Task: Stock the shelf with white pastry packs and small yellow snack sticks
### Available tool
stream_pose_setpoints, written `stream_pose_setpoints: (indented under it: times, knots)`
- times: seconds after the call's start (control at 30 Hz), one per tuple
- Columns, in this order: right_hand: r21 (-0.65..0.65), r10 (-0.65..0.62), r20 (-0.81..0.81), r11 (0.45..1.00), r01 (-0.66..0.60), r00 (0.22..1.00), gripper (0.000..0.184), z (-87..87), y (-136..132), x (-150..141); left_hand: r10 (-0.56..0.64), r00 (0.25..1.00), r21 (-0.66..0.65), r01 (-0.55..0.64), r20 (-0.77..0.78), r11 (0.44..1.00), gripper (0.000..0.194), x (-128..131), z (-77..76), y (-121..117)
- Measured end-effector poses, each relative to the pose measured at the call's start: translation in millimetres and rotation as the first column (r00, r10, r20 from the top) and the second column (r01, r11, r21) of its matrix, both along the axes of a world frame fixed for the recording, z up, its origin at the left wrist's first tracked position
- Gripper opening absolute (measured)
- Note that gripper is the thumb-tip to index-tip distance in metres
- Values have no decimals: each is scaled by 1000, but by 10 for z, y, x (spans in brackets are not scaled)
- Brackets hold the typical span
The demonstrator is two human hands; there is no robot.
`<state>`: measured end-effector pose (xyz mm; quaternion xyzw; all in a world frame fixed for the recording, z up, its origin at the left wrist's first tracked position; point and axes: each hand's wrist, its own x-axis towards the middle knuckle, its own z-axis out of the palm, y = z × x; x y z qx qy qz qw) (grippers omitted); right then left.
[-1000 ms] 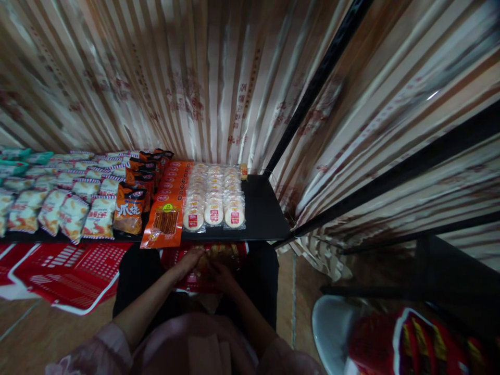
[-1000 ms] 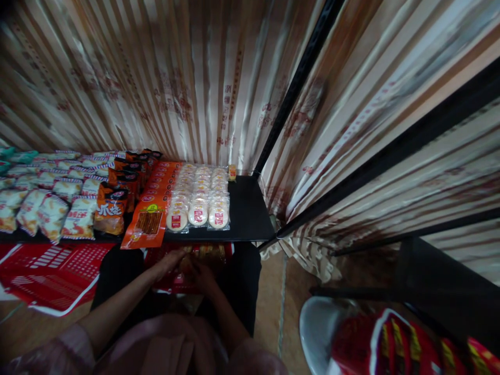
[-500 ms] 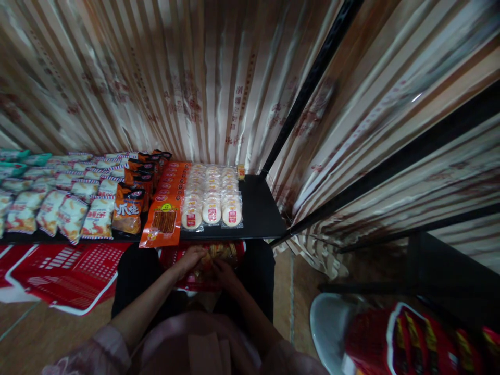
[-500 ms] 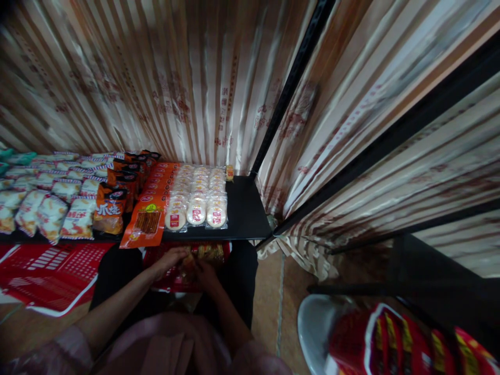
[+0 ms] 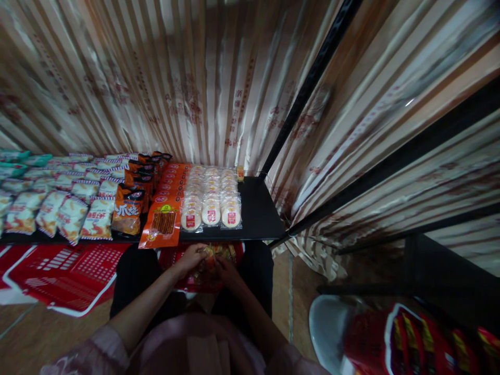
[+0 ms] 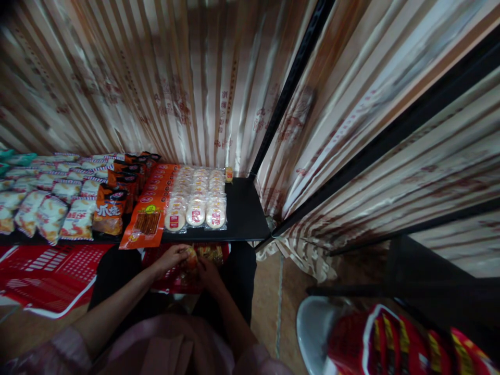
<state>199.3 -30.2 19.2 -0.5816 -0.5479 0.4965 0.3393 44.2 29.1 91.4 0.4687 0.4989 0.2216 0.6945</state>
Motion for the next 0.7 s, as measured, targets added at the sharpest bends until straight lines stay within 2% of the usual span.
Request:
stream_pose_setpoints:
  times: [0.17, 0.33, 0.5, 0.7]
  knots:
    - [4, 7, 17, 1000, -7, 1000, 35, 245, 8, 79, -13, 1000, 47, 14, -15, 999, 31, 38, 13, 23]
    - [10, 42, 50, 999, -43, 998, 31, 483, 31, 173, 3, 1000, 108, -3, -4, 994, 25, 114, 48, 60]
    - [29, 21, 36, 999, -22, 999, 32, 584, 50, 264, -43, 999, 115, 44, -8, 992, 30, 196, 96, 85]
    - [72, 18, -79, 997, -13, 997, 33, 719, 43, 336, -95, 995, 144, 95, -1, 985, 38, 292, 145, 113]
